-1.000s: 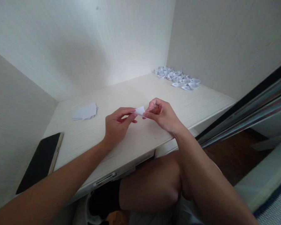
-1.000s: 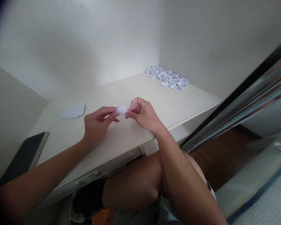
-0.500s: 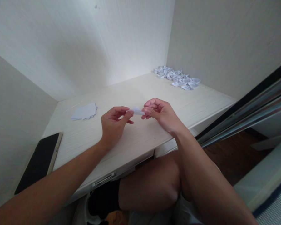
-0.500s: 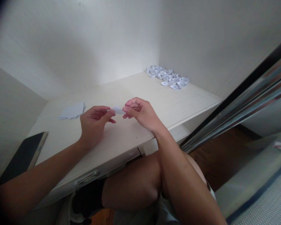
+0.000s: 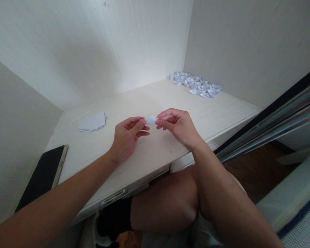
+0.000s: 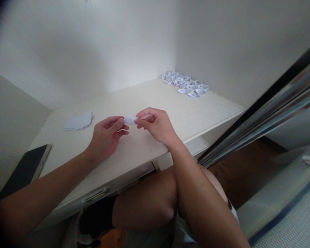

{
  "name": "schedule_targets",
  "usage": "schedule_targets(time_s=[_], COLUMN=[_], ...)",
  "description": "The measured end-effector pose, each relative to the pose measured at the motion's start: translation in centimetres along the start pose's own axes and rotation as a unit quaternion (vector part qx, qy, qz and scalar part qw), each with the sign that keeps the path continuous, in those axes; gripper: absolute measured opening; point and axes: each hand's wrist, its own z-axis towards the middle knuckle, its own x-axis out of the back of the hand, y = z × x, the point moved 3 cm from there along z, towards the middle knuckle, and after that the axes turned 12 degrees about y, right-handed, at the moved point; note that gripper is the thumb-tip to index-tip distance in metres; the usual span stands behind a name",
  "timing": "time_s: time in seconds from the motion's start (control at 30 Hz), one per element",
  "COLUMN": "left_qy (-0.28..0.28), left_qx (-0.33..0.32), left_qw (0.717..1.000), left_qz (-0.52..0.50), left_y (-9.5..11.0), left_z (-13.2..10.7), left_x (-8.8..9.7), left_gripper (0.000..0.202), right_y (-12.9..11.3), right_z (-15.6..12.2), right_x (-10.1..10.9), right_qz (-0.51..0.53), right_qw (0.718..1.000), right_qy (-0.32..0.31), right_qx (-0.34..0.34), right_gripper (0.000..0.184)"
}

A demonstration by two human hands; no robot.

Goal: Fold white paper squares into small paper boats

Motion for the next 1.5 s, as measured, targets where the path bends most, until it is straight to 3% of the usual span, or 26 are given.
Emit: schedule_targets(time_s=[0.17, 0.47, 0.6, 0.8, 0.83, 0.97, 1.13, 1.5], left_qy=[-0.027, -0.023, -0.003, -0.002, -0.006, -0.02, -0.023, -0.032], left_qx=[0.081, 0.091, 0.132, 0.176, 0.175, 0.141, 0.095, 0.084], left_qw=[0.995, 0.992, 0.986, 0.98, 0.98, 0.987, 0.995, 0.996], left_qz=[-0.049, -0.086, -0.106, -0.09, -0.09, -0.069, -0.021, 0.029], left_y=[-0.2, -0.3, -0.3, -0.2, -0.1, 0.0, 0.3, 0.5], left_z=[0.0, 0.1, 0.4, 0.7, 0.7, 1.0, 1.0, 0.5], left_x=[-0.1, -0.1, 0.0, 0.3, 0.4, 0.5, 0.4, 0.1], left_gripper=[0.032, 0.029, 0.019, 0.008, 0.008, 0.012, 0.018, 0.037], right_y=[-0.2, 0.0, 0.4, -0.4, -0.5, -0.8, -0.5, -0.2], right_z=[-0.1, -0.6, -0.7, -1.2, -1.3, -1.7, -2.0, -2.0], right_x=[0.0, -0.7, -1.3, -1.6, -1.6, -1.9, -2.4, -2.4], right_qz=[-0.009, -0.033, -0.042, -0.162, -0.171, -0.201, -0.267, -0.203], right_qw=[1.0, 0.998, 0.998, 0.972, 0.968, 0.949, 0.919, 0.95], right_qy=[0.002, -0.051, -0.019, 0.0, -0.004, -0.039, -0.067, -0.027], right_qx=[0.0, -0.006, 0.044, 0.17, 0.185, 0.24, 0.283, 0.234], right_gripper=[0.034, 0.031, 0.025, 0.009, 0.004, 0.039, 0.039, 0.035])
